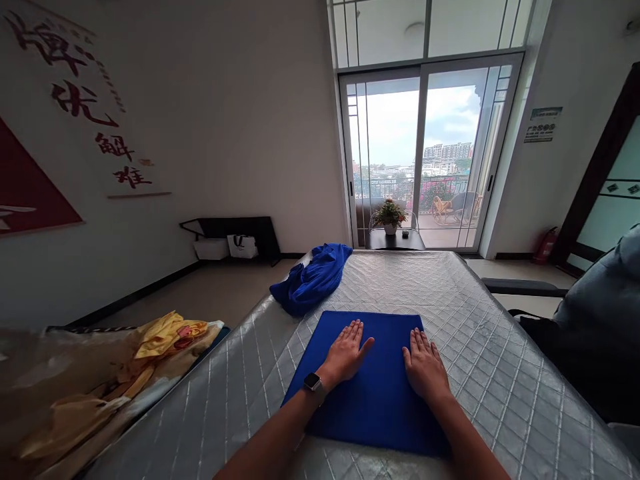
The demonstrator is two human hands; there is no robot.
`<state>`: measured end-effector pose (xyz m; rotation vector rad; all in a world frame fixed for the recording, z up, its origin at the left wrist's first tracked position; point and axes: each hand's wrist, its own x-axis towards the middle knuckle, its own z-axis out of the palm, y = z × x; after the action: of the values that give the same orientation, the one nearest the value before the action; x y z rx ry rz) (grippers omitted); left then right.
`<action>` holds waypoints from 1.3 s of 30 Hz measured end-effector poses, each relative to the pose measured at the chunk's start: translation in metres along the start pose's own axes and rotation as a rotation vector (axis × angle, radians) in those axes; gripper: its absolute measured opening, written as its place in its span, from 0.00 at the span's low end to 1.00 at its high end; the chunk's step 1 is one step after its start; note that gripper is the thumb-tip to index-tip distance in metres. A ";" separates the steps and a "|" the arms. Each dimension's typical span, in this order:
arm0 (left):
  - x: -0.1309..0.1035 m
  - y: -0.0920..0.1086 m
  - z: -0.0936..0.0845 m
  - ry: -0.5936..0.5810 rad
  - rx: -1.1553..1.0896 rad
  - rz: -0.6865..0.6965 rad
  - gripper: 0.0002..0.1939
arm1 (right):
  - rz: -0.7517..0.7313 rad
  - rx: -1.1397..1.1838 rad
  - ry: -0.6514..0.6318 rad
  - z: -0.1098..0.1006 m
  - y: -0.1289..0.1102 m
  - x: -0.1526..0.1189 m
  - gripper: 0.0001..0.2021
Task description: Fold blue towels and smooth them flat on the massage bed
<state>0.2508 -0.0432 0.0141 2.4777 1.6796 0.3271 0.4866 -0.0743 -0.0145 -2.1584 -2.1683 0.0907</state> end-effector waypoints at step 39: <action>-0.019 -0.075 -0.009 0.142 0.034 -0.135 0.46 | -0.033 -0.014 0.017 -0.005 0.003 0.062 0.33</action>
<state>0.1745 -0.0333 0.0033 2.3994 1.9118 0.4718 0.4898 -0.0124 -0.0085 -2.1217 -2.2012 0.0543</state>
